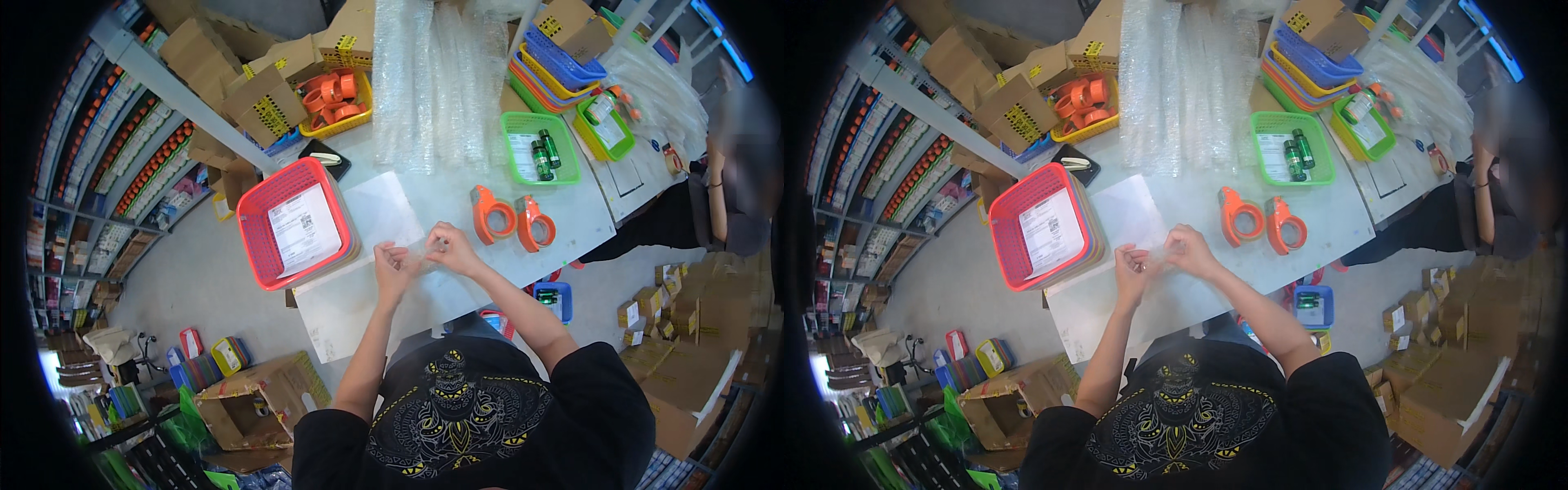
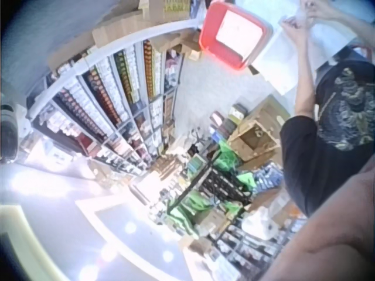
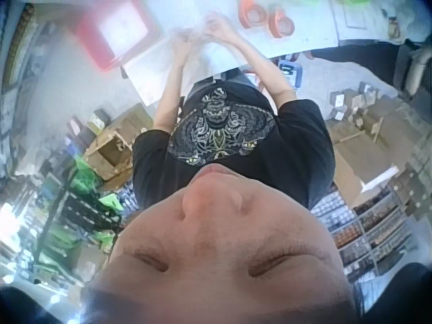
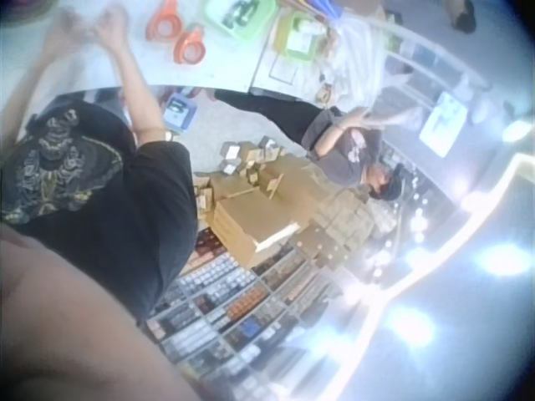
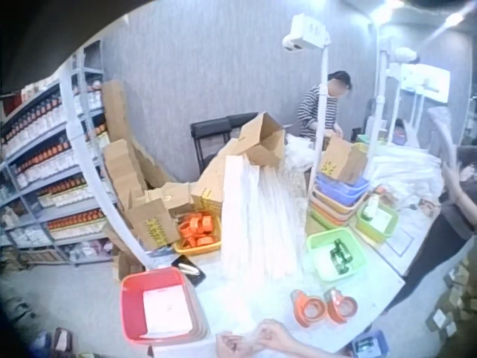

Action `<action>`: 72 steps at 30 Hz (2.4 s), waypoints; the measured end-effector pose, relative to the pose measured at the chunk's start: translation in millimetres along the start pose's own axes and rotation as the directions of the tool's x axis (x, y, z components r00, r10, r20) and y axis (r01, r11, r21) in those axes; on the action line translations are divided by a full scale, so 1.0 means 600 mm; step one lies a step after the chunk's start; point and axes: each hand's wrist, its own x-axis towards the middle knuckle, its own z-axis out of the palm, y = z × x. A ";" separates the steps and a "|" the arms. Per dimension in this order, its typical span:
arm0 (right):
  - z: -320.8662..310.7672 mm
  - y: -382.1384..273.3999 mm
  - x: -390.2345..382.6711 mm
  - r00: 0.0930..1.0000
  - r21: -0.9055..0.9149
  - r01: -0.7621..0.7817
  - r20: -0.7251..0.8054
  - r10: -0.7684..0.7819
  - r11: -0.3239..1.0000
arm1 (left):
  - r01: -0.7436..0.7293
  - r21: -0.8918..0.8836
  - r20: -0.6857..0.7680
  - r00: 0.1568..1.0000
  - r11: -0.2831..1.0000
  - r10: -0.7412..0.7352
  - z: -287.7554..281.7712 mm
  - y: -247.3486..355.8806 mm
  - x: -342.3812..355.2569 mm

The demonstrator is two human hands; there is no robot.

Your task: The person wraps small items in bubble wrap, places them into cardboard boxes, seals the boxes with tape, and affixes shipping labels. The person repeats this process for multiple items, moving finished packages aside.

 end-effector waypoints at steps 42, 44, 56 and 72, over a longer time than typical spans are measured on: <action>-0.104 -0.026 -0.112 0.766 -0.069 -0.625 0.140 0.628 0.778 | -0.657 0.170 0.182 0.754 0.735 0.631 0.084 -0.033 0.072; -0.116 0.003 -0.134 0.750 -0.178 -0.632 0.106 0.653 0.755 | -0.597 0.205 0.132 0.802 0.776 0.582 0.082 -0.025 0.096; -0.050 0.096 -0.084 0.923 -0.588 -0.160 -0.375 -0.092 0.793 | 0.539 -0.411 0.256 0.842 0.735 -0.475 0.054 0.008 0.128; 0.048 0.050 -0.050 0.914 -0.006 -0.068 -0.402 0.060 0.998 | -0.298 0.202 -0.271 0.899 0.933 0.345 0.060 -0.055 -0.048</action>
